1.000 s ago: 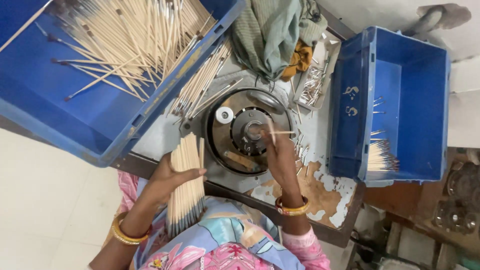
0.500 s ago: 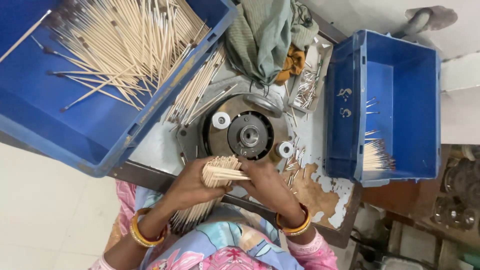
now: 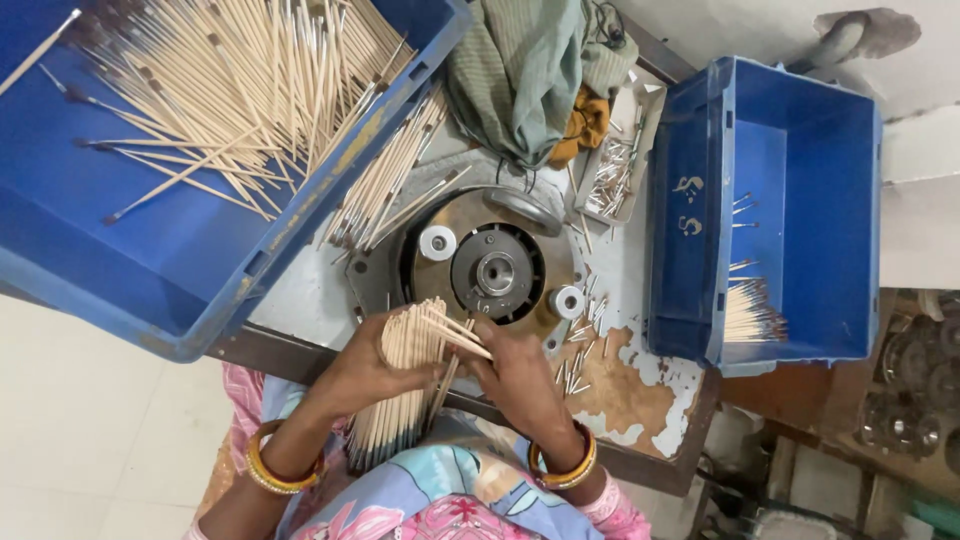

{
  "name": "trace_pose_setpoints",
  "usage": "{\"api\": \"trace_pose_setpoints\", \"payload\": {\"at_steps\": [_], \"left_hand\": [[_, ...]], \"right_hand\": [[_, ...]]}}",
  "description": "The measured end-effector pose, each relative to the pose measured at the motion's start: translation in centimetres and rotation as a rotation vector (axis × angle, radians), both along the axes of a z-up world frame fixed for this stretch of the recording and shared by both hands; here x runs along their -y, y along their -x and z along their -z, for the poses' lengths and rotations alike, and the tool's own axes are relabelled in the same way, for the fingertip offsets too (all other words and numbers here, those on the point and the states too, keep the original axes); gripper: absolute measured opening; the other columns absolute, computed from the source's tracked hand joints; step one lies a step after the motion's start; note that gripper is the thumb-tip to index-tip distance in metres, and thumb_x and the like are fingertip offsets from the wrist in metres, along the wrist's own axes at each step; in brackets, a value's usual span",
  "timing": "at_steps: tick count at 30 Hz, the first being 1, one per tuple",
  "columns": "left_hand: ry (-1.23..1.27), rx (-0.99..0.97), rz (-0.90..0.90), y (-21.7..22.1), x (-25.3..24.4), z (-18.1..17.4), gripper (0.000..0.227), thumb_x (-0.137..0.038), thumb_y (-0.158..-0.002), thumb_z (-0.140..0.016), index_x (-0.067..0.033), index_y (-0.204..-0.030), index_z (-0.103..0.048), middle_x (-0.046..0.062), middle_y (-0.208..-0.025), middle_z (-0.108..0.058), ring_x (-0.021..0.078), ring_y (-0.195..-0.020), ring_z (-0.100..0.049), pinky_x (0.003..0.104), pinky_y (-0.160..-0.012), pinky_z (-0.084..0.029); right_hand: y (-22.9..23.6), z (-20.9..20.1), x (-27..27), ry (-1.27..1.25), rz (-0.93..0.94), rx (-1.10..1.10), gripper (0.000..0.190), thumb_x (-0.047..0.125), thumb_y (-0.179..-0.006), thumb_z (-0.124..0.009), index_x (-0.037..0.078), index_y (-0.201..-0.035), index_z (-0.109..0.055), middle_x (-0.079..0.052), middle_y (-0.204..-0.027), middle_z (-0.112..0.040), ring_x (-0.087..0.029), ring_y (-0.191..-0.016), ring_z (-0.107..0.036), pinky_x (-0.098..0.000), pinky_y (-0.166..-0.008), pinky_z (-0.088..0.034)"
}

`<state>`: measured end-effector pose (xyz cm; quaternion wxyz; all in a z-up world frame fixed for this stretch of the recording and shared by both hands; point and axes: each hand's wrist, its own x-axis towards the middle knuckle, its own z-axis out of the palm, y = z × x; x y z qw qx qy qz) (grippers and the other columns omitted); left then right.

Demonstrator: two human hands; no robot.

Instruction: The person processes wooden matchsticks by feeding them into a rotating crimping machine. They hold a bundle of sticks in their left hand and repeatedly insert them into the machine's central mechanism with their right hand. The processed sticks are then placed into a blue plastic bin.

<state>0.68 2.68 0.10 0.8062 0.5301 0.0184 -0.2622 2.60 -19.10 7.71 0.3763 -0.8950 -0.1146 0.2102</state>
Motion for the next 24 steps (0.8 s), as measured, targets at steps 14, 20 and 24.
{"api": "trace_pose_setpoints", "payload": {"at_steps": [14,20,24], "left_hand": [[-0.195,-0.107,-0.319,-0.2,-3.1,0.7,0.059,-0.008,-0.068,-0.089,0.0055,-0.118,-0.059,0.014,-0.099,-0.073,0.0211,-0.083,-0.074,0.037,-0.074,-0.063],[-0.096,-0.206,-0.326,0.9,-2.8,3.2,0.053,-0.004,-0.068,-0.087,0.0028,-0.115,-0.062,0.01,-0.095,-0.072,0.019,-0.081,-0.072,0.036,-0.071,-0.062],[-0.048,-0.229,-0.284,1.4,-2.9,3.8,0.05,-0.003,-0.069,-0.087,-0.0003,-0.114,-0.065,0.007,-0.093,-0.072,0.0169,-0.082,-0.07,0.034,-0.07,-0.06]], "right_hand": [[0.0,-4.2,6.7,-0.375,0.516,0.334,0.018,0.008,-0.11,-0.054,-0.001,-0.104,-0.068,-0.015,-0.095,-0.077,-0.015,-0.071,-0.067,-0.0257,-0.062,-0.052],[-2.3,1.0,5.8,-0.073,0.281,0.621,0.008,0.001,-0.101,-0.058,0.001,-0.104,-0.065,-0.016,-0.093,-0.073,-0.027,-0.077,-0.071,-0.0357,-0.065,-0.053],[-3.9,1.7,3.4,0.19,0.126,0.455,0.027,-0.006,-0.087,-0.06,0.005,-0.112,-0.064,-0.013,-0.074,-0.066,-0.03,-0.068,-0.069,-0.0414,-0.063,-0.052]]}}
